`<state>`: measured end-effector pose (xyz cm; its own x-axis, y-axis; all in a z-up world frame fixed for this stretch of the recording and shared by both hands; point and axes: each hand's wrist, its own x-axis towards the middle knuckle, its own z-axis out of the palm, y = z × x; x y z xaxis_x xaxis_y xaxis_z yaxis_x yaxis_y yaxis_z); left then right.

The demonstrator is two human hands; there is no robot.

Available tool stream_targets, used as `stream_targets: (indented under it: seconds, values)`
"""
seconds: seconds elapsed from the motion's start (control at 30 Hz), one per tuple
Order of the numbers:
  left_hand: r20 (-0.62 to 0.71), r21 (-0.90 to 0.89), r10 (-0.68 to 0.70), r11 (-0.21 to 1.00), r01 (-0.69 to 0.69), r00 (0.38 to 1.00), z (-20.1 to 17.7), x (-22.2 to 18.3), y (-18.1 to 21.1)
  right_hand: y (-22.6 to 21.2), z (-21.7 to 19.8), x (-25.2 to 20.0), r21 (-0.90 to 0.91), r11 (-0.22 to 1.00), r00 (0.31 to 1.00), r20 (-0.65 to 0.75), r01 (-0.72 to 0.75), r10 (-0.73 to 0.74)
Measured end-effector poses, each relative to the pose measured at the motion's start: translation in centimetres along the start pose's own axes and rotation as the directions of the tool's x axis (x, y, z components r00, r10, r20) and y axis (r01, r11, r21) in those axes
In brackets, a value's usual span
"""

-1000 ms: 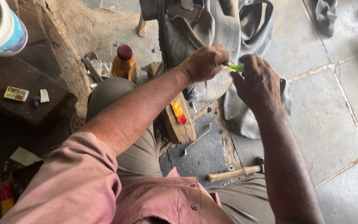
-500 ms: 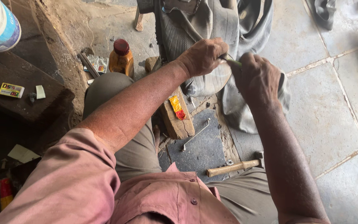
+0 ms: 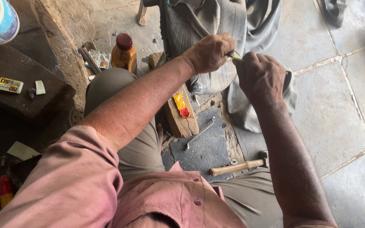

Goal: The person removes a metal valve stem from a rubber inner tube using a wrench and a pry tool, applies adhesive to the tube, and uses a screwdriver on a small electronic unit.

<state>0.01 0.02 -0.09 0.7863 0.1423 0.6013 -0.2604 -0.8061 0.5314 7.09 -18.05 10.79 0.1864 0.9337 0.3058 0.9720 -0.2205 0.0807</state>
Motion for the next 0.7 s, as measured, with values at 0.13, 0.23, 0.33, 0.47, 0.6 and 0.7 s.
stream_targets:
  seconds: [0.13,0.23,0.33,0.47,0.6,0.7]
  values:
    - [-0.084,0.032,0.08,0.996,-0.078,0.993,0.2,0.2,-0.2,0.0,-0.5,0.2,0.04,0.998,0.997,-0.061,0.042,-0.039]
    - [-0.072,0.031,0.076,0.997,-0.074,0.994,0.3,0.1,-0.4,0.0,-0.1,0.2,0.026,0.997,0.996,-0.053,0.07,-0.069]
    - [-0.067,0.014,0.072,0.997,-0.071,0.995,0.3,0.0,-0.4,0.0,-0.1,0.2,-0.022,1.0,1.0,0.002,-0.011,0.011]
    - [0.038,0.084,-0.02,0.996,0.017,0.999,0.7,0.4,-0.5,-0.2,-0.6,0.0,0.003,0.99,0.985,-0.101,0.142,-0.141]
    - [-0.086,0.086,0.087,0.993,-0.079,0.992,0.2,0.0,-0.1,0.1,0.1,0.3,-0.017,1.0,0.995,0.1,-0.02,0.021]
    - [-0.098,0.279,0.104,0.958,-0.073,0.99,-0.5,-0.1,0.7,0.0,-0.6,0.0,-0.051,0.998,0.999,0.013,0.045,-0.044]
